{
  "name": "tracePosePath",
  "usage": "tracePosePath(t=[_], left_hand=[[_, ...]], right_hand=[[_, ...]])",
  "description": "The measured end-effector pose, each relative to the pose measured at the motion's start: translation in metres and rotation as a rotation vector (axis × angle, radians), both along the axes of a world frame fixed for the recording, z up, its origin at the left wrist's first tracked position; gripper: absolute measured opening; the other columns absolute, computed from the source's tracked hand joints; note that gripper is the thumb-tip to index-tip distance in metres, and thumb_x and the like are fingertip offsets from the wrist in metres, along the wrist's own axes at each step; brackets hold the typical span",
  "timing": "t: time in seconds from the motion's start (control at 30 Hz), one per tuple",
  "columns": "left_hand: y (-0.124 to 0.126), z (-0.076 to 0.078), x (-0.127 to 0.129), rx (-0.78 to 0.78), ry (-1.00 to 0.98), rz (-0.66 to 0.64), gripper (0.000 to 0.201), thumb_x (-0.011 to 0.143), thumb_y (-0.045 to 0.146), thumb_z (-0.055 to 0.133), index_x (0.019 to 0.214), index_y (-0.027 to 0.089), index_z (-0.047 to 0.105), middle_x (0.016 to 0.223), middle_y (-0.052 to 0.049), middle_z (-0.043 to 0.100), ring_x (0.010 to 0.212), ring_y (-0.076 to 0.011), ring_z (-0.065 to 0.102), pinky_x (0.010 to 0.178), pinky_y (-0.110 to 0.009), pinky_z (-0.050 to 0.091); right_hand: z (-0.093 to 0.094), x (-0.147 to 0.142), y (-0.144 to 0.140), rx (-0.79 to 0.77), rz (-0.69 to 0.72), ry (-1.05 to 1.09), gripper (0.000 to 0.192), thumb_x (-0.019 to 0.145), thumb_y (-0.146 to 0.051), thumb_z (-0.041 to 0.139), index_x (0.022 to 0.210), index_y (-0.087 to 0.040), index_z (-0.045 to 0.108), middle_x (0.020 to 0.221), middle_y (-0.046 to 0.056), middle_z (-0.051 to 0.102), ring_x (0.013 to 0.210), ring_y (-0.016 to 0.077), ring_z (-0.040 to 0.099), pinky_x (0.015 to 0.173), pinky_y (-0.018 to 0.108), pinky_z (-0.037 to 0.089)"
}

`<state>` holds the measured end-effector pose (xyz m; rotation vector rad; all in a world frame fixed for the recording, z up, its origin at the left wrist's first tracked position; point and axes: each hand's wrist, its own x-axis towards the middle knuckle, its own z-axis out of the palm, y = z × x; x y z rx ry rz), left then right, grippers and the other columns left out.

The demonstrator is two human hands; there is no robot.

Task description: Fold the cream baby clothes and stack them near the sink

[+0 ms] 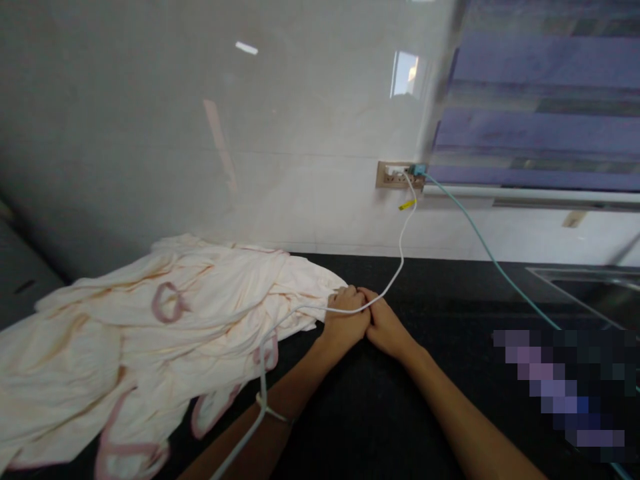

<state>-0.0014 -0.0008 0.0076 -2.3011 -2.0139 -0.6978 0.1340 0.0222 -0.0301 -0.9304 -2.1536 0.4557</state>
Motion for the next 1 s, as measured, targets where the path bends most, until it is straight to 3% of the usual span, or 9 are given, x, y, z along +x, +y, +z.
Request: tracePosePath(t=[0.1,0.17,0.27,0.47,0.67,0.83,1.0], left_hand=[[0.004,-0.002,-0.01,0.129,0.065,0.151,0.029,0.095,0.033,0.055,0.115,0.015,0.067,0.128,-0.016,0.062,0.125,-0.0327,0.053,0.103,-0.045,0.043],[0.007,-0.007,-0.017,0.11,0.09,0.205,0.038,0.092,0.034,0.06,0.123,0.011,0.062,0.133,-0.018,0.059,0.127,-0.0338,0.051,0.104,-0.045,0.041],[0.011,-0.013,-0.023,0.041,0.141,0.218,0.04,0.094,0.031,0.057,0.127,0.009,0.06,0.125,-0.019,0.063,0.12,-0.0346,0.054,0.1,-0.046,0.043],[0.011,-0.007,-0.019,0.084,0.117,0.073,0.02,0.092,0.024,0.057,0.107,0.015,0.068,0.111,-0.013,0.07,0.113,-0.033,0.057,0.099,-0.051,0.041],[0.0,-0.002,0.004,0.283,-0.166,-0.234,0.025,0.092,0.016,0.057,0.116,0.017,0.063,0.116,-0.01,0.069,0.116,-0.0267,0.057,0.104,-0.043,0.047],[-0.01,-0.001,0.016,0.34,-0.36,-0.366,0.036,0.095,0.018,0.054,0.131,0.017,0.057,0.127,-0.011,0.066,0.124,-0.0237,0.057,0.112,-0.042,0.047],[-0.025,0.009,0.019,0.284,-0.226,-0.339,0.045,0.1,0.026,0.047,0.145,0.021,0.049,0.148,-0.011,0.054,0.141,-0.0242,0.046,0.12,-0.044,0.038]], right_hand=[[0.0,-0.001,0.0,-0.006,-0.028,-0.031,0.054,0.09,-0.017,0.05,0.144,-0.016,0.05,0.141,0.017,0.059,0.132,0.027,0.054,0.113,0.049,0.043],[-0.004,-0.002,0.001,-0.004,-0.055,-0.054,0.054,0.09,-0.018,0.051,0.143,-0.013,0.05,0.141,0.019,0.058,0.133,0.0284,0.053,0.114,0.05,0.042],[-0.01,-0.001,0.002,0.01,-0.063,-0.068,0.054,0.089,-0.019,0.053,0.142,-0.013,0.051,0.142,0.018,0.058,0.134,0.0293,0.052,0.114,0.05,0.041],[-0.007,-0.001,0.003,0.023,-0.029,0.003,0.057,0.086,-0.019,0.057,0.142,-0.017,0.05,0.141,0.016,0.058,0.133,0.0289,0.052,0.115,0.051,0.041],[0.004,-0.004,0.004,-0.017,0.08,0.323,0.062,0.081,-0.024,0.067,0.141,-0.018,0.049,0.136,0.014,0.061,0.13,0.0264,0.056,0.118,0.046,0.038],[0.01,-0.002,0.007,-0.208,0.068,0.593,0.034,0.087,-0.04,0.064,0.114,-0.019,0.063,0.108,0.009,0.072,0.102,0.0237,0.067,0.099,0.041,0.053],[0.011,-0.004,0.011,-0.45,-0.072,0.921,0.04,0.08,-0.05,0.071,0.103,-0.018,0.065,0.098,0.006,0.073,0.092,0.0226,0.069,0.085,0.037,0.058]])
